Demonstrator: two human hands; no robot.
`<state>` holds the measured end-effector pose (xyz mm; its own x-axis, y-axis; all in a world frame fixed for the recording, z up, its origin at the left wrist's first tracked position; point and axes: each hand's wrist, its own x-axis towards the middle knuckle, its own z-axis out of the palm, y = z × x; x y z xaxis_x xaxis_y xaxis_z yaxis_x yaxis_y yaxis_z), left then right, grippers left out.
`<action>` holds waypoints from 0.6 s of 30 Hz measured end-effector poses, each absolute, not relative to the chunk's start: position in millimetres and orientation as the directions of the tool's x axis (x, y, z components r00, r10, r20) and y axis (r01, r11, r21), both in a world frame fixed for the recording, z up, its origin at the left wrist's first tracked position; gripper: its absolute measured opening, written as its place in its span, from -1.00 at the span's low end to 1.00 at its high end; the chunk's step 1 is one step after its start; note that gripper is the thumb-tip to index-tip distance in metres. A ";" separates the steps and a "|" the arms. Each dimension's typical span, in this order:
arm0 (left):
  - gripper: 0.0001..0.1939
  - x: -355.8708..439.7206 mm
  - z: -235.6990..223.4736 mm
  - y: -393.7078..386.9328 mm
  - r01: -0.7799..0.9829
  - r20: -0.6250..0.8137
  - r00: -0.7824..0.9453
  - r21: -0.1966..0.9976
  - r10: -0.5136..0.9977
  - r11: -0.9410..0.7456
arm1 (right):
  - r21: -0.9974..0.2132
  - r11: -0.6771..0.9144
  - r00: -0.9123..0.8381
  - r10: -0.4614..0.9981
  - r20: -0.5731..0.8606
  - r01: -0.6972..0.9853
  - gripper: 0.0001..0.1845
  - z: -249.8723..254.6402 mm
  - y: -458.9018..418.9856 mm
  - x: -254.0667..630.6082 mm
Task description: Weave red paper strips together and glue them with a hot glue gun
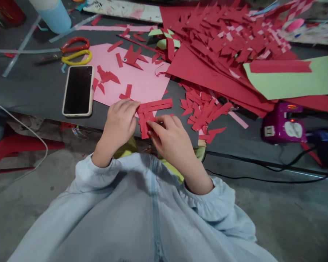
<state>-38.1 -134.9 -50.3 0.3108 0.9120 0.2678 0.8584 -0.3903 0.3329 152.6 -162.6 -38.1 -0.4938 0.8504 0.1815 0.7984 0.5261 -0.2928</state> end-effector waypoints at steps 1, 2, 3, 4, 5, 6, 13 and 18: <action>-0.56 -38.1 -50.3 -134.0 0.858 0.264 0.320 0.327 0.910 -0.397 | -0.299 0.521 -0.488 0.854 0.182 0.799 -0.62 -39.1 -162.7 152.6; -0.55 -37.9 -50.2 -133.1 0.856 0.263 0.327 0.324 0.908 -0.403 | -0.308 0.516 -0.483 0.856 0.182 0.799 -0.62 -39.8 -162.8 152.7; -0.55 -37.8 -49.9 -132.2 0.854 0.264 0.330 0.324 0.906 -0.406 | -0.316 0.513 -0.480 0.859 0.181 0.798 -0.62 -40.3 -162.9 152.8; -0.54 -37.5 -49.4 -131.4 0.852 0.268 0.331 0.328 0.905 -0.409 | -0.323 0.509 -0.475 0.861 0.183 0.798 -0.62 -40.7 -162.9 152.9; -0.52 -37.2 -48.8 -130.8 0.847 0.275 0.330 0.337 0.903 -0.412 | -0.330 0.507 -0.471 0.862 0.187 0.796 -0.61 -41.1 -162.9 153.0; -0.50 -36.8 -48.1 -130.4 0.839 0.283 0.327 0.352 0.902 -0.415 | -0.337 0.504 -0.466 0.864 0.193 0.795 -0.62 -41.6 -162.8 153.2; -0.35 -31.0 -50.2 -139.9 0.627 0.330 0.241 0.665 0.912 -0.406 | -0.446 0.458 -0.428 0.887 0.172 0.769 -0.64 -42.7 -159.8 155.5; -0.28 -26.9 -57.6 -151.8 0.526 0.298 0.188 0.774 0.936 -0.352 | -0.500 0.425 -0.396 0.903 0.168 0.755 -0.66 -42.2 -158.3 155.7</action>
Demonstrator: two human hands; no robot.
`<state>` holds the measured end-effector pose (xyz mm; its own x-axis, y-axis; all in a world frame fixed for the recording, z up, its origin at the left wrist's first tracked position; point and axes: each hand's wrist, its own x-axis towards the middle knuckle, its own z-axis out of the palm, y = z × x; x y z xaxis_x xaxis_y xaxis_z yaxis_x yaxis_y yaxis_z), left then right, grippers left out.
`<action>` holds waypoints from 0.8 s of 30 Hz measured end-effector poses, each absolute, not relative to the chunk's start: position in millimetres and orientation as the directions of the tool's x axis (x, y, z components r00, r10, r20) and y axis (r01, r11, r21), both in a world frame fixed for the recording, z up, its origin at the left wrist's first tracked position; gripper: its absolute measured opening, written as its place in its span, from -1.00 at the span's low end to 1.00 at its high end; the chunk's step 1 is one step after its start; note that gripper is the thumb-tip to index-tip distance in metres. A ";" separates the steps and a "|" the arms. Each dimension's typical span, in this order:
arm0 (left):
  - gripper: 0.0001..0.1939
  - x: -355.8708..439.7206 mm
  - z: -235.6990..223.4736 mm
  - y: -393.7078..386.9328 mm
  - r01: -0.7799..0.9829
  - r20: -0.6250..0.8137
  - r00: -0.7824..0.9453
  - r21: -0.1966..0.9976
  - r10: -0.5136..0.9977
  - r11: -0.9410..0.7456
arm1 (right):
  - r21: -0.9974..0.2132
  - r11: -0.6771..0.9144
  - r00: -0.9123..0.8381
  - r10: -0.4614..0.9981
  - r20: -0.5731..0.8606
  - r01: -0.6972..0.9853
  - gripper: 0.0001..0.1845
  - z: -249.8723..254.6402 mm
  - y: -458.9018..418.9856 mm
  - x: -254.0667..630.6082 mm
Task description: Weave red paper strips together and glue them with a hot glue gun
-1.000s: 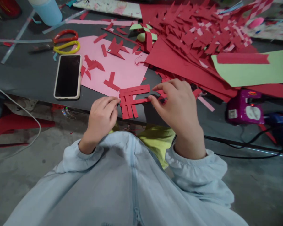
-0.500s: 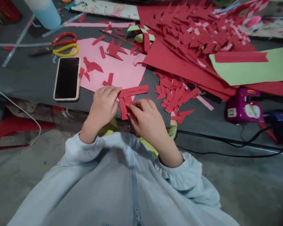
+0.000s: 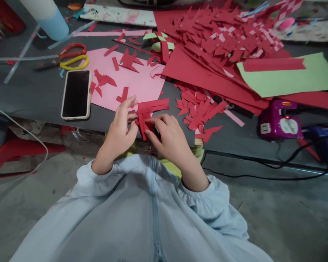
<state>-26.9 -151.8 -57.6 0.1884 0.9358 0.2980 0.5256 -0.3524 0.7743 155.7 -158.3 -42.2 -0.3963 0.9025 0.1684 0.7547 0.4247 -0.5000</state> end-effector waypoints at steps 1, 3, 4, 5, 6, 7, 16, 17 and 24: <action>-0.28 -25.8 -58.2 -153.6 0.521 0.293 0.183 0.781 0.938 -0.345 | -0.516 0.417 -0.389 0.906 0.167 0.749 -0.65 -41.9 -157.7 155.2; -0.28 -22.9 -58.4 -156.5 0.518 0.292 0.175 0.785 0.940 -0.340 | -0.554 0.390 -0.365 0.917 0.161 0.736 -0.60 -40.4 -156.1 153.7; -0.28 -21.2 -58.0 -157.8 0.519 0.292 0.174 0.785 0.940 -0.340 | -0.574 0.374 -0.352 0.923 0.155 0.729 -0.58 -39.1 -155.1 152.7; -0.28 -19.4 -57.6 -159.2 0.518 0.294 0.173 0.785 0.940 -0.341 | -0.594 0.354 -0.334 0.931 0.148 0.723 -0.55 -37.3 -154.1 151.6; -0.28 -17.4 -57.1 -160.6 0.514 0.299 0.168 0.787 0.940 -0.342 | -0.613 0.331 -0.314 0.939 0.140 0.717 -0.54 -35.3 -153.3 150.4; -0.28 -15.5 -56.7 -162.1 0.507 0.303 0.161 0.791 0.939 -0.342 | -0.633 0.305 -0.292 0.948 0.128 0.711 -0.54 -33.0 -152.7 149.3; -0.27 -0.7 -48.3 -172.1 0.287 0.393 0.184 0.855 0.901 -0.432 | -0.837 0.130 -0.024 0.990 0.138 0.531 -0.68 -31.7 -154.5 152.8; -0.28 0.9 -45.2 -173.0 0.287 0.404 0.189 0.849 0.895 -0.443 | -0.866 0.129 -0.007 0.990 0.143 0.483 -0.71 -32.6 -154.1 154.1; -0.44 6.0 -20.4 -180.7 0.298 0.542 0.139 0.775 0.829 -0.557 | -0.997 0.069 0.064 0.995 0.072 0.044 -0.85 -21.2 -145.3 160.6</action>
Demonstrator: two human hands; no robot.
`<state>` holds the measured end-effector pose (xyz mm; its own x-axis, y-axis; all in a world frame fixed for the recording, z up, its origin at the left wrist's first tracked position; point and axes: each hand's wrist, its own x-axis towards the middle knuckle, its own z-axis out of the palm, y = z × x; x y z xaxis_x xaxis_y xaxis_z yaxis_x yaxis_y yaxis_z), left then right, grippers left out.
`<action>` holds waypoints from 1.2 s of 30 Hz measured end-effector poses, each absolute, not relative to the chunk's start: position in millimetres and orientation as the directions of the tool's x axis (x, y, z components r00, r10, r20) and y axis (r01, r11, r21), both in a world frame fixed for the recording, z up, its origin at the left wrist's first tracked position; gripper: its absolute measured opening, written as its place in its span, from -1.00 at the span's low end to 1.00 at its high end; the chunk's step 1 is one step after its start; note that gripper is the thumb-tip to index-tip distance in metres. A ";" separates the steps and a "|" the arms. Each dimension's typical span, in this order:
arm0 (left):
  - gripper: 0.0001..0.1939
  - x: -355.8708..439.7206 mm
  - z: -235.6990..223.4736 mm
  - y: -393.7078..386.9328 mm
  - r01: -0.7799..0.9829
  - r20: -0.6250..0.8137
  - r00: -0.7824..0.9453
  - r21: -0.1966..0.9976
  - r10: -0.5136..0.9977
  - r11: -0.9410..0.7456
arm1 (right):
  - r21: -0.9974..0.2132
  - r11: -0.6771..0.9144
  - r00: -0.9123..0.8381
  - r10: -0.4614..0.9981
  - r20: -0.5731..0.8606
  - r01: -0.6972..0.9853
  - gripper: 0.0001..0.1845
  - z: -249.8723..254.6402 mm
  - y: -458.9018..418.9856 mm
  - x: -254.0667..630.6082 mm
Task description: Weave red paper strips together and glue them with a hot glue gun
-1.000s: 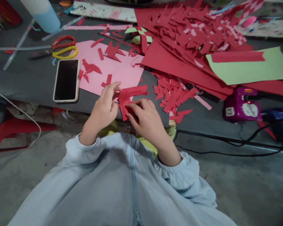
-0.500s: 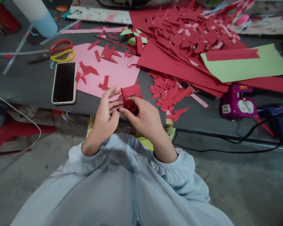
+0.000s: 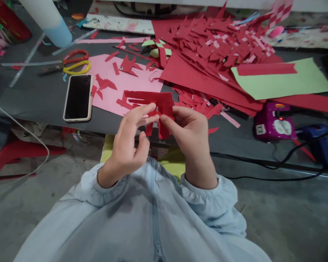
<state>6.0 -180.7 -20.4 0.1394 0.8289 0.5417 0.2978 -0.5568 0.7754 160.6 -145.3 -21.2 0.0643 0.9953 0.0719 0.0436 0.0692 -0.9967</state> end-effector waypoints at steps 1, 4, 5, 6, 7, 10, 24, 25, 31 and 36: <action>-0.47 5.1 -17.5 -182.1 0.300 0.558 0.115 0.769 0.822 -0.565 | -0.999 0.052 0.050 0.997 0.052 -0.005 -0.85 -18.4 -143.7 161.8; -0.55 0.7 -10.9 -186.0 0.327 0.570 0.039 0.769 0.821 -0.549 | -0.994 -0.018 -0.033 0.999 -0.015 -0.111 -0.85 -13.6 -138.8 166.2; -0.56 -1.0 -9.8 -186.9 0.339 0.567 0.016 0.772 0.823 -0.538 | -0.991 -0.048 -0.064 0.997 -0.041 -0.125 -0.86 -13.8 -137.0 167.7; -0.57 -2.7 -9.3 -187.3 0.350 0.567 -0.001 0.772 0.823 -0.531 | -0.989 -0.078 -0.092 0.994 -0.067 -0.123 -0.87 -15.0 -135.2 169.1; -0.58 -4.3 -9.5 -187.4 0.363 0.573 -0.011 0.766 0.820 -0.530 | -0.988 -0.104 -0.114 0.989 -0.092 -0.110 -0.88 -16.9 -133.4 170.5; -0.59 -8.6 -12.7 -185.6 0.415 0.605 0.002 0.724 0.796 -0.551 | -0.986 -0.165 -0.169 0.972 -0.165 0.013 -0.89 -24.8 -129.1 174.0; -0.73 -23.8 -27.4 -175.4 0.752 0.502 0.145 0.504 0.853 -0.425 | -0.514 0.084 -0.012 0.990 0.141 0.854 -0.77 -21.2 -140.1 205.6; -0.74 -23.8 -28.8 -174.1 0.771 0.491 0.162 0.479 0.856 -0.420 | -0.502 0.103 -0.034 0.989 0.144 0.859 -0.79 -22.9 -141.2 207.5; -0.76 -23.9 -36.4 -163.3 0.864 0.418 0.204 0.348 0.885 -0.364 | -0.515 0.161 -0.135 0.987 0.087 0.842 -0.80 -30.6 -146.1 203.9; -0.72 -28.7 -41.4 -146.4 0.878 0.384 0.298 0.249 0.874 -0.409 | -0.527 0.195 -0.176 0.981 0.087 0.827 -0.79 -30.2 -148.6 196.8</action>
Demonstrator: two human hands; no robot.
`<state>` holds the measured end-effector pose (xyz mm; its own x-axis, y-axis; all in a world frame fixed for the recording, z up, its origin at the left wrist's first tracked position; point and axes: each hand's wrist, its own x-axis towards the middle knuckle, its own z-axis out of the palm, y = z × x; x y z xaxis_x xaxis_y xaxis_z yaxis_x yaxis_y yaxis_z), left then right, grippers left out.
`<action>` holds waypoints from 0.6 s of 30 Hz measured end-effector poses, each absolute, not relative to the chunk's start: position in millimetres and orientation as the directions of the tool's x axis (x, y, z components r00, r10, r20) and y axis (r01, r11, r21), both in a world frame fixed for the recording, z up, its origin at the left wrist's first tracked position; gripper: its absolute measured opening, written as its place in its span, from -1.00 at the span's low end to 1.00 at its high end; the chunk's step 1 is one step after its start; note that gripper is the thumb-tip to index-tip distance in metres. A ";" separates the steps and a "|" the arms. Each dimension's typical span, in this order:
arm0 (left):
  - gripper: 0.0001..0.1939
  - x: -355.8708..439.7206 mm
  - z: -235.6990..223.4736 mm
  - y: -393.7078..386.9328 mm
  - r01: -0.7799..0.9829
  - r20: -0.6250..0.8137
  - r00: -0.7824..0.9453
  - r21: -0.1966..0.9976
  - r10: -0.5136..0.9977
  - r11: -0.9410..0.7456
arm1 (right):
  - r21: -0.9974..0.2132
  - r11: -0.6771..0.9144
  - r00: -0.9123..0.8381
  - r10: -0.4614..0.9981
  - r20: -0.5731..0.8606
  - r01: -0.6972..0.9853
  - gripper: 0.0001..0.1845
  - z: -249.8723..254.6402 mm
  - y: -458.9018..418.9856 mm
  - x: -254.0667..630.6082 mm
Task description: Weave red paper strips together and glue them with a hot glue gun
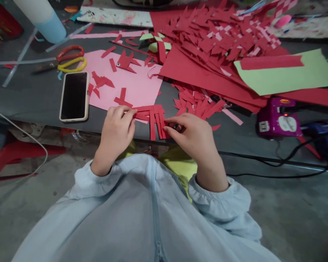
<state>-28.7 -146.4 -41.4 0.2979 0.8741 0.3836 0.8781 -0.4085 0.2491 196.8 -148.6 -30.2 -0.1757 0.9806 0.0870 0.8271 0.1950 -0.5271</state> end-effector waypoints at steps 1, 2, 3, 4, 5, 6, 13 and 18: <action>-0.70 -29.6 -41.6 -143.0 0.872 0.366 0.326 0.241 0.872 -0.427 | -0.527 0.199 -0.183 0.980 0.084 0.826 -0.79 -30.3 -149.0 196.2; -0.69 -30.2 -41.4 -140.0 0.866 0.348 0.349 0.235 0.870 -0.441 | -0.528 0.201 -0.185 0.979 0.082 0.825 -0.79 -30.6 -149.3 195.7; -0.68 -30.5 -40.9 -137.3 0.861 0.333 0.368 0.230 0.868 -0.453 | -0.530 0.201 -0.185 0.979 0.083 0.824 -0.80 -31.2 -149.6 195.5; -0.68 -30.6 -40.1 -135.2 0.858 0.320 0.383 0.225 0.867 -0.462 | -0.531 0.199 -0.182 0.980 0.085 0.824 -0.80 -31.9 -149.8 195.3; -0.69 -30.5 -39.1 -133.5 0.855 0.311 0.394 0.221 0.865 -0.469 | -0.531 0.196 -0.177 0.980 0.088 0.825 -0.80 -32.7 -149.9 195.2; -0.71 -30.4 -38.0 -132.3 0.852 0.304 0.405 0.218 0.862 -0.477 | -0.529 0.194 -0.173 0.981 0.090 0.826 -0.80 -33.4 -150.0 195.2; -0.84 -30.5 -32.6 -129.7 0.830 0.297 0.424 0.250 0.855 -0.499 | -0.526 0.171 -0.160 0.985 0.065 0.833 -0.78 -34.8 -149.9 194.4; -0.88 -30.5 -32.1 -130.5 0.812 0.317 0.438 0.262 0.841 -0.521 | -0.538 0.168 -0.158 0.985 0.064 0.826 -0.77 -35.4 -149.6 194.0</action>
<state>-30.5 -130.5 -32.1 0.4380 0.8413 0.3167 0.8121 -0.5214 0.2618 194.0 -149.6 -35.4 -0.1580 0.9853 0.0642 0.8264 0.1676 -0.5376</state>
